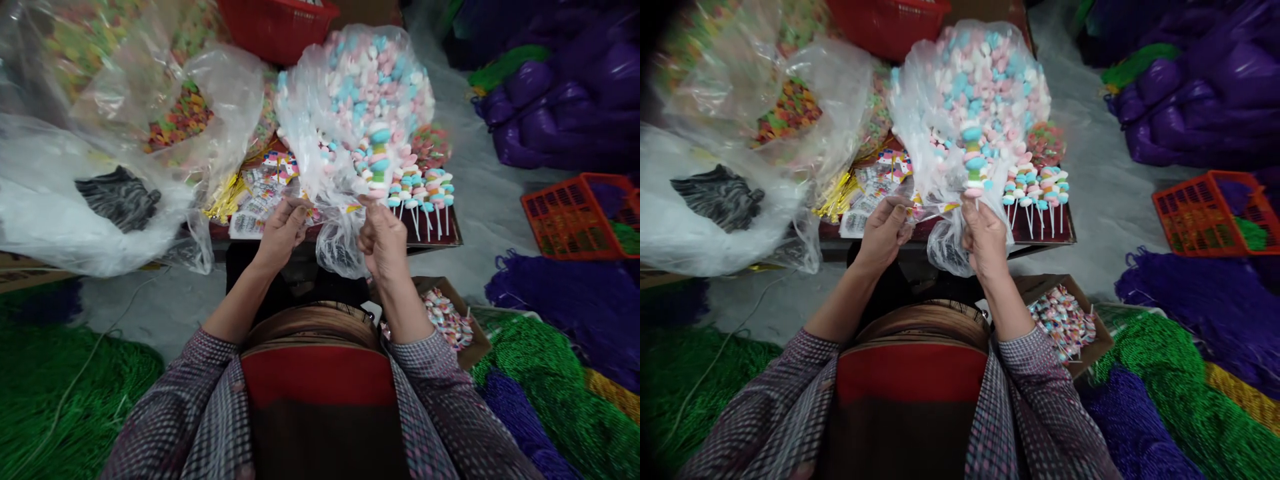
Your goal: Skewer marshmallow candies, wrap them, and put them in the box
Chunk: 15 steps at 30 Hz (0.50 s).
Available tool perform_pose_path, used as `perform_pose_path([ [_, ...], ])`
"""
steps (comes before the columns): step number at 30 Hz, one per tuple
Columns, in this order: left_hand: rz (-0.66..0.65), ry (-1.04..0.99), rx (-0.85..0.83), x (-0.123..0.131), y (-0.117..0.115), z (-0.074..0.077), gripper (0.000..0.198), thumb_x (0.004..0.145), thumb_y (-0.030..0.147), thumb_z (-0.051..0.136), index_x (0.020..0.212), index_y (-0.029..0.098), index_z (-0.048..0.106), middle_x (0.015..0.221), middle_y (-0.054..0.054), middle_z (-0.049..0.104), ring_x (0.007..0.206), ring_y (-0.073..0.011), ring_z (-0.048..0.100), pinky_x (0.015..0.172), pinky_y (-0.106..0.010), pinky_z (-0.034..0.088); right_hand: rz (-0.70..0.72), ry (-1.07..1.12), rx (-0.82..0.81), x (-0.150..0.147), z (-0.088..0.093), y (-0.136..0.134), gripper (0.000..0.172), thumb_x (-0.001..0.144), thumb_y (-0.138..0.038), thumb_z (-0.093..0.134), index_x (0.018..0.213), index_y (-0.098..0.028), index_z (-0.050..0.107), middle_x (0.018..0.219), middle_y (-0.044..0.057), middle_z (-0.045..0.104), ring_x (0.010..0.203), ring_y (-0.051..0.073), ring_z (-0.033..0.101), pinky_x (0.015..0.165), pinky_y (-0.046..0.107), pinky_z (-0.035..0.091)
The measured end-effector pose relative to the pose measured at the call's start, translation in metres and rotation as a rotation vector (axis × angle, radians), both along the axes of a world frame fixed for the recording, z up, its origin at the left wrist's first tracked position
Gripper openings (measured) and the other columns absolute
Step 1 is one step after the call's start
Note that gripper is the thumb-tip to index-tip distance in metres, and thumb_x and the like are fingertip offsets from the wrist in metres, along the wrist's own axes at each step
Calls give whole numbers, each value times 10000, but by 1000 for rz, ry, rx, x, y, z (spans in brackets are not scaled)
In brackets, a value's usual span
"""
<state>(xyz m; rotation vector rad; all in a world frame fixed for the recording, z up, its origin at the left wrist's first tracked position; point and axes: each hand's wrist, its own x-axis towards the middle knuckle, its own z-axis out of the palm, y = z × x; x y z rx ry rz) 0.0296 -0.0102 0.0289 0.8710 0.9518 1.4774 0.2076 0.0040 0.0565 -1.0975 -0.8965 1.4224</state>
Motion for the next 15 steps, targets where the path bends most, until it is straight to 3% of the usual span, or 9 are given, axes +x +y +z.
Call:
perform_pose_path([
  [4,-20,98,77,2,-5,0,331,839,551,759,897,231,698,633,40,496,469,-53,336,412,-214,265,146,68,-77,-10,-2,-5,554,614,-674,868,880,-237,656,489,-156,222,390,25,128,360,222,94],
  [8,-106,205,65,-1,-6,-6,332,829,499,784,1008,231,707,715,24,595,544,-66,415,483,-205,320,100,80,-42,-14,-1,-5,484,642,-544,900,781,-239,550,505,-155,302,390,16,156,363,214,134],
  [15,-87,340,79,-1,-1,-12,462,854,622,689,690,205,577,622,33,454,604,-94,392,503,-218,299,-4,10,-5,-22,-3,-3,470,640,-561,882,890,-247,639,578,-118,470,412,21,224,375,221,193],
])
